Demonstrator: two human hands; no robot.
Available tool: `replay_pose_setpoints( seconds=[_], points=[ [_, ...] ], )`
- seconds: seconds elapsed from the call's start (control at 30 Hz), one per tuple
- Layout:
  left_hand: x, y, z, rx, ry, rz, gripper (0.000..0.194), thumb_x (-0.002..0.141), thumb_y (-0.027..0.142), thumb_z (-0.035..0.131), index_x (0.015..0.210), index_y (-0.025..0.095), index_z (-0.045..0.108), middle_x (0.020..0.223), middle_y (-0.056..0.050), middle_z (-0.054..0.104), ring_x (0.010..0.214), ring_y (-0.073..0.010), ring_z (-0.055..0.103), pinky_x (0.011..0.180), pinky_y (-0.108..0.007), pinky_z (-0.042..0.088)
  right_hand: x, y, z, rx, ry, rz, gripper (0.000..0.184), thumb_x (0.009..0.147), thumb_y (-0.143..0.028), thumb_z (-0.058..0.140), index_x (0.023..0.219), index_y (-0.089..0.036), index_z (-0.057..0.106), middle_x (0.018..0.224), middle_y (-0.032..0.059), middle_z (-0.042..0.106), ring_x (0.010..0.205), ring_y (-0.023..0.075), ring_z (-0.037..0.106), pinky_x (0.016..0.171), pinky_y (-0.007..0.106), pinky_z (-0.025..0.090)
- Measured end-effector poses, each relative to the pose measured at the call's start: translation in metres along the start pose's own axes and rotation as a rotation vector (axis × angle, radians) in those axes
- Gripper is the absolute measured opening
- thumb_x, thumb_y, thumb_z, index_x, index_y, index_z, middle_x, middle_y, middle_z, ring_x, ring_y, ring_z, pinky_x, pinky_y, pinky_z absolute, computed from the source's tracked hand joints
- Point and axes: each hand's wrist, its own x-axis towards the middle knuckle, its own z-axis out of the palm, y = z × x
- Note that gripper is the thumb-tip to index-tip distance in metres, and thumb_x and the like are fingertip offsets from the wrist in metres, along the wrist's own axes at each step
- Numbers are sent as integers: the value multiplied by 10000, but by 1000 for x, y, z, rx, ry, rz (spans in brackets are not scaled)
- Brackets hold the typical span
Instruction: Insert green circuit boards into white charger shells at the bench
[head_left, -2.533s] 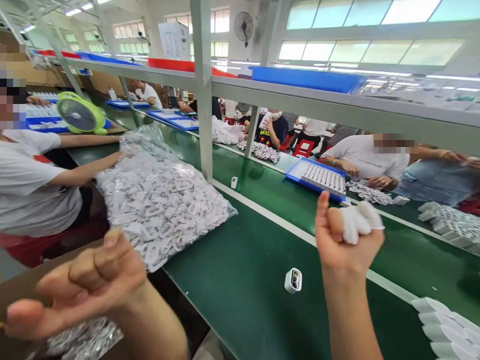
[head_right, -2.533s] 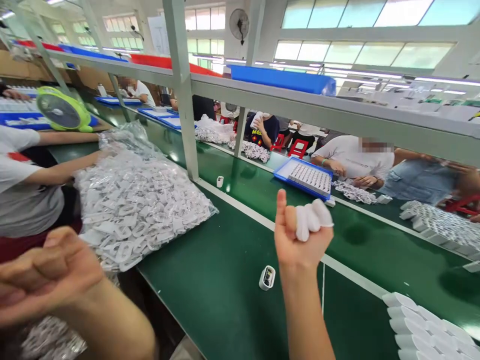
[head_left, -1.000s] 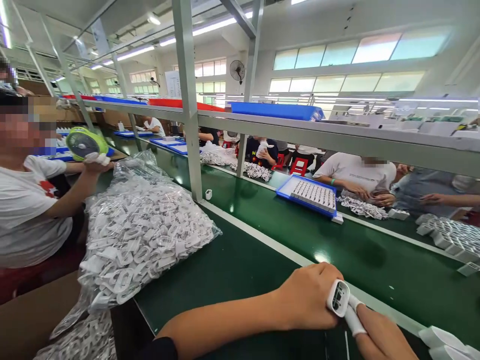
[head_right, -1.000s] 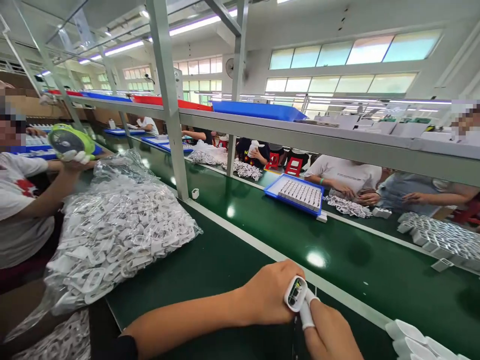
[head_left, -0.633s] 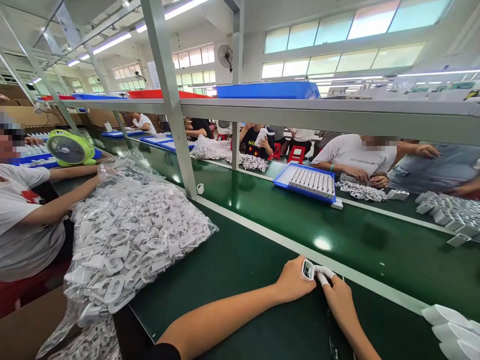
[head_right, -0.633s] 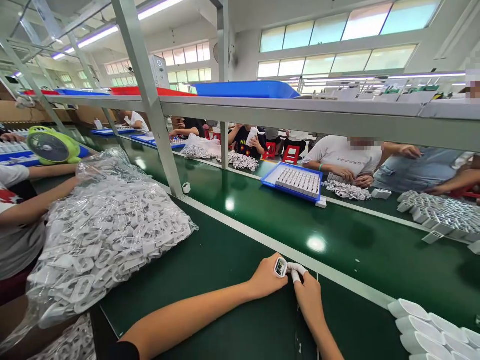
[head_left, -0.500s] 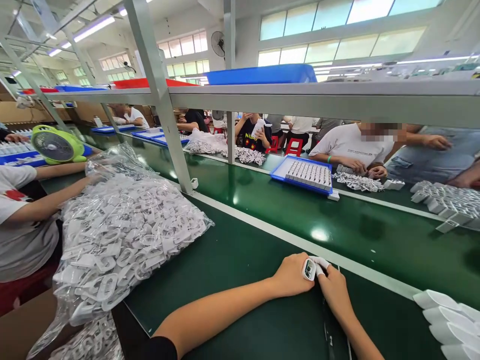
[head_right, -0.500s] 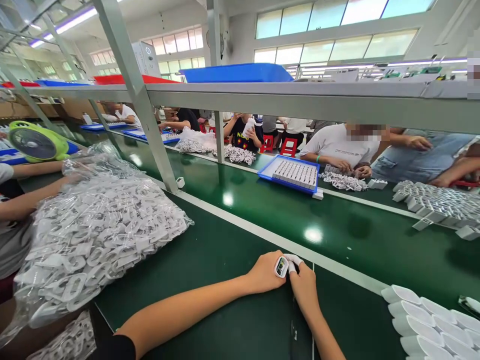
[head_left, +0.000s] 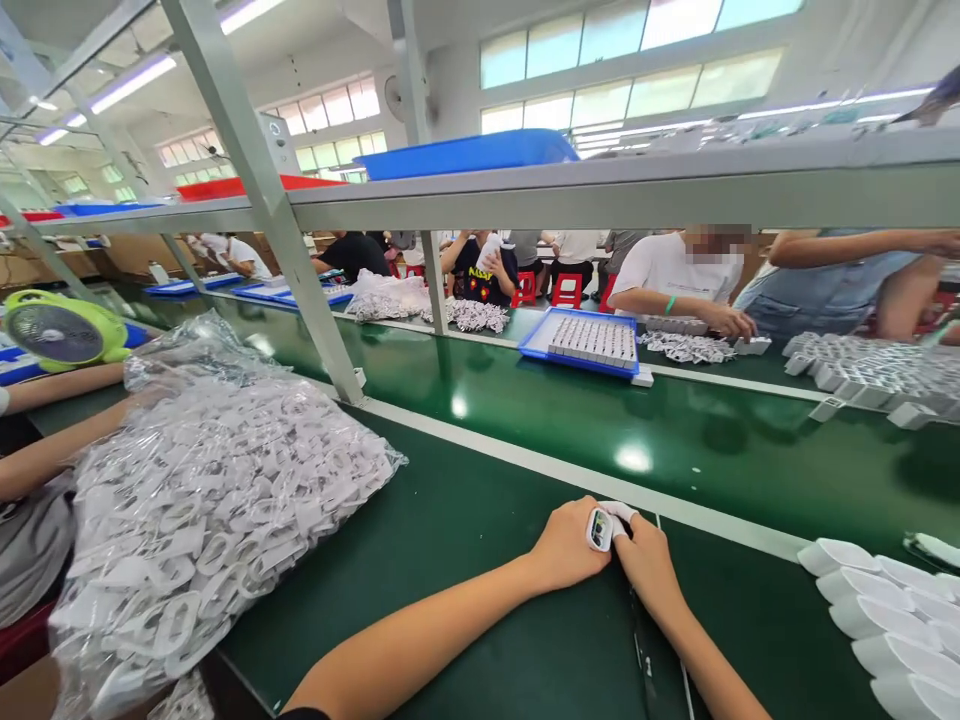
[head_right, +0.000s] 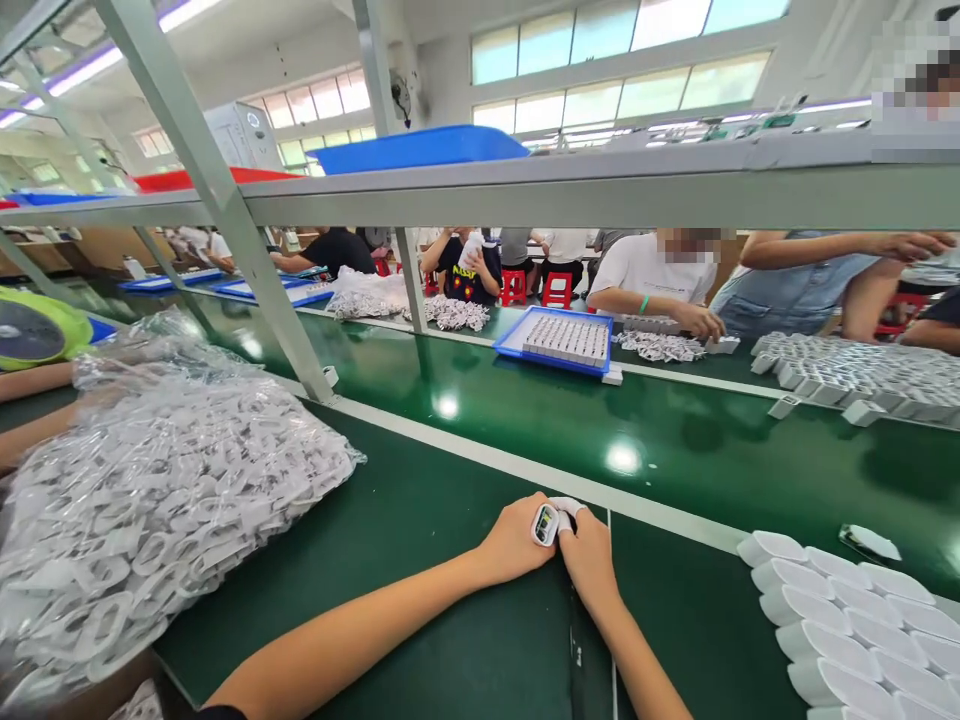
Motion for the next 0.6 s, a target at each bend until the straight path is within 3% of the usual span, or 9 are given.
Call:
replay_pose_setpoints(
  seconds=[0.4, 0.6],
  points=[
    [-2, -2, 1, -37, 24, -28, 153, 846, 251, 661, 908, 140, 575, 872, -10, 582, 806, -141, 561, 750, -314, 497, -4, -5, -1, 41, -22, 34, 429, 574, -296, 381, 824, -205, 717, 1002, 84, 731, 988, 292, 657, 932, 436, 491],
    [-3, 11, -9, -103, 88, -31, 186, 754, 103, 678, 789, 153, 502, 753, 35, 523, 680, -101, 502, 637, -236, 427, 1, -15, -4, 115, 0, 36, 367, 599, -342, 408, 750, -205, 713, 908, 97, 740, 951, 300, 673, 921, 451, 510]
  ],
)
